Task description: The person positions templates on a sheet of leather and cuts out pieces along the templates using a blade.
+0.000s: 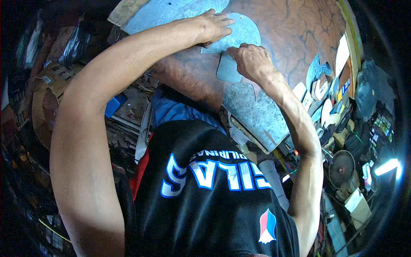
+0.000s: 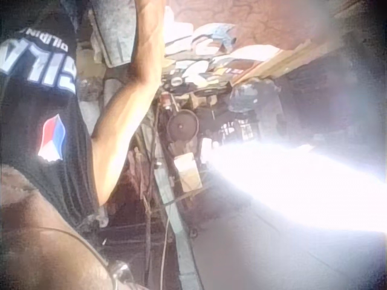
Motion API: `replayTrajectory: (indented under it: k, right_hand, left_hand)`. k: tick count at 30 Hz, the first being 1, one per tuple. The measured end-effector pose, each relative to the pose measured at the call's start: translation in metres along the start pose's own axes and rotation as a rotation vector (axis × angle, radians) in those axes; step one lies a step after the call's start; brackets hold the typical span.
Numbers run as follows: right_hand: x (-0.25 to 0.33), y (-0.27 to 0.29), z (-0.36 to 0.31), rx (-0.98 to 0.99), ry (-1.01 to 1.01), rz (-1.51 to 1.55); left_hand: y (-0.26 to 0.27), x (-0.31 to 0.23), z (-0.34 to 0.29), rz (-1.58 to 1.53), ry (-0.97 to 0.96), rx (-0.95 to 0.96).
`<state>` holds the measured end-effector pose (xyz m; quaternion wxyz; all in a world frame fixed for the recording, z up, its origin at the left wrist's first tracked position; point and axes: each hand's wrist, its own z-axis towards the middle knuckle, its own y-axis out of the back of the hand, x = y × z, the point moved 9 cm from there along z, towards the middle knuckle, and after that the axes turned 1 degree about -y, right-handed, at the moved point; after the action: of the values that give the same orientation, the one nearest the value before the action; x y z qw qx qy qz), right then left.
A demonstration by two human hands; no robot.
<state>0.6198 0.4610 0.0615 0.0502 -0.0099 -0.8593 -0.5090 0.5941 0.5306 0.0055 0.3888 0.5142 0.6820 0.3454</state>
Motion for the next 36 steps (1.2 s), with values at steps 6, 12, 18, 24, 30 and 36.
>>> replayTrajectory:
  k: [6,12,18,24,30,36]
  right_hand:
    - [0.004,0.003,-0.001,0.108,-0.094,-0.093]
    - [0.014,0.007,-0.052,-0.169,-0.382,0.436]
    - [0.039,-0.047,-0.074,-0.687,-0.684,0.686]
    - [0.045,-0.046,-0.068,-0.703,-0.696,0.626]
    - [0.046,-0.044,-0.062,-0.672,-0.699,0.572]
    - [0.042,-0.047,-0.058,-0.558,-0.775,0.554]
  left_hand:
    - [0.009,-0.006,0.005,-0.013,-0.033,0.025]
    - [0.004,-0.002,0.008,0.062,-0.075,-0.064]
    - [0.011,-0.012,0.007,0.045,-0.087,-0.014]
    - [0.009,-0.01,0.006,0.062,-0.076,-0.039]
    - [0.006,-0.007,0.014,0.025,-0.031,-0.091]
    - [0.006,-0.01,0.011,0.019,-0.051,-0.073]
